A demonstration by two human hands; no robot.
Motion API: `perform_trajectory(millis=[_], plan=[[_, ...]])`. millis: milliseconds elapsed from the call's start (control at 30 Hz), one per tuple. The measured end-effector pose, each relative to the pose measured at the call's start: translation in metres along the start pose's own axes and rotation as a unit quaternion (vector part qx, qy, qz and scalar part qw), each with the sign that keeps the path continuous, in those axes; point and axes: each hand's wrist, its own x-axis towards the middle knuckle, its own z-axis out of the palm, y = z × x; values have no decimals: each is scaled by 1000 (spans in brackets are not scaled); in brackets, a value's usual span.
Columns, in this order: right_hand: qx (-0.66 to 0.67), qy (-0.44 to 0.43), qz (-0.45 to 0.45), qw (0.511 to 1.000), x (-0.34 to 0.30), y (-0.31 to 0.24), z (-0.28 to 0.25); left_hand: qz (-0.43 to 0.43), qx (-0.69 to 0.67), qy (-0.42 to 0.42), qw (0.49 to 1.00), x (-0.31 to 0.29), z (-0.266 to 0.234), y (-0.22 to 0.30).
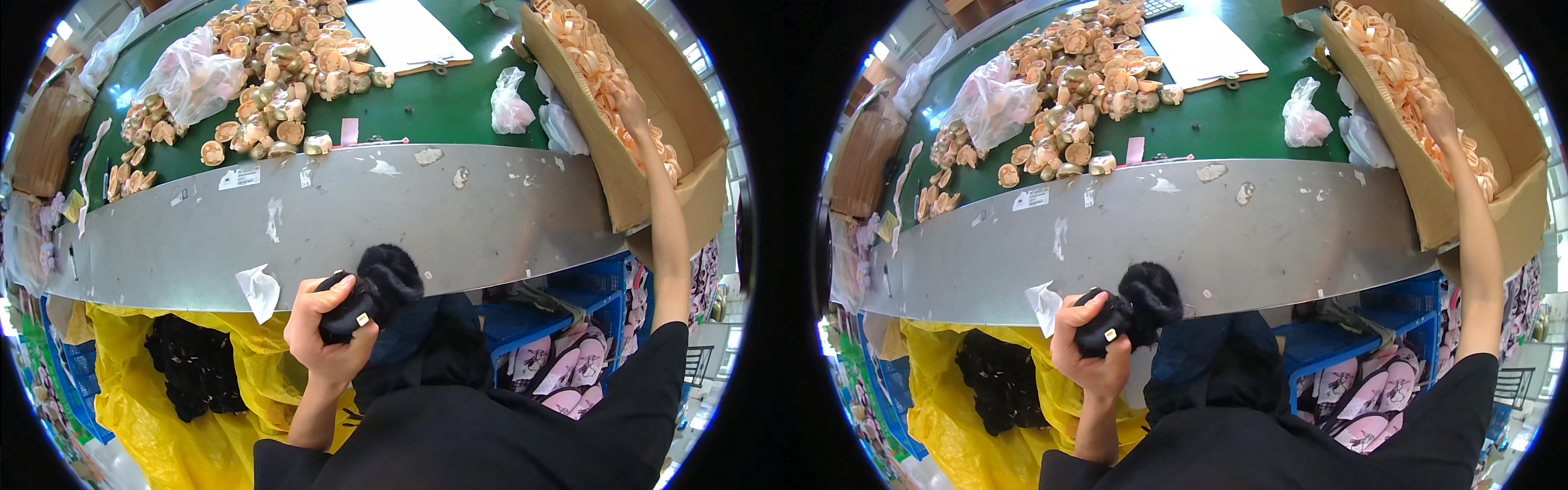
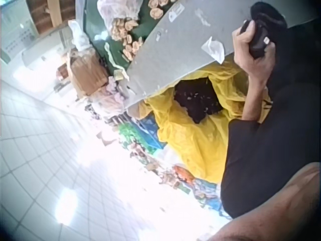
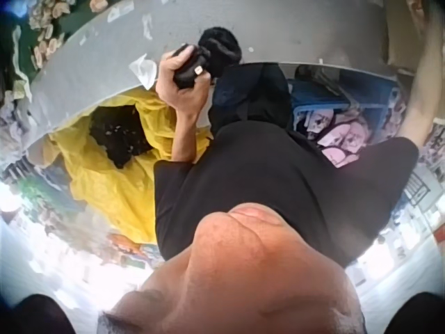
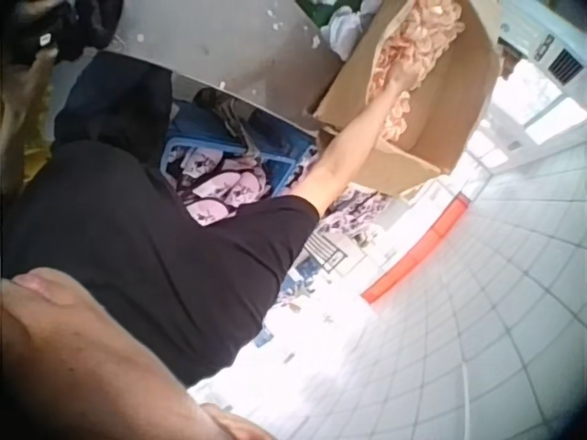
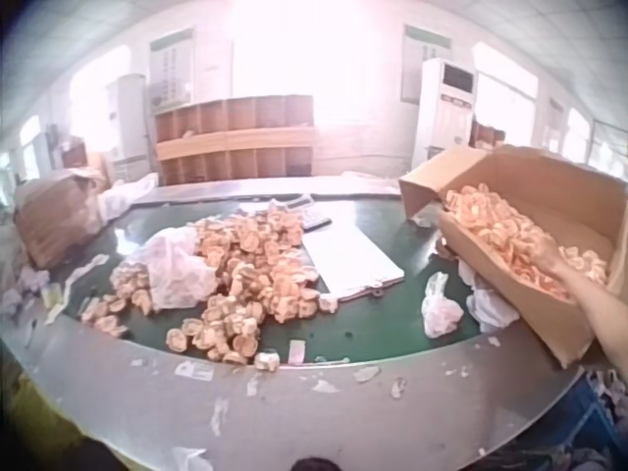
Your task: The person repeatedly picks up small black plush hair accessories and beige plastic hair clips, then presses the clips onto the plush items. Completed units are placed into a yellow bag beneath the table. The process is repeated for multiple items in a consistent sequence.
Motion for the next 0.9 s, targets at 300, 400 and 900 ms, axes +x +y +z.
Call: perform_trajectory(millis=[300,400,900], plan=[[193,150,-82,966,-65,-189,-69,52,36,13,998,9,4,13],[288,83,-240,923,-138,-284,-90,46,53,-26,997,4,-2,4],[677,-168,-376,609,-261,-416,-63,-240,-164,-1,957,9,29,37]])
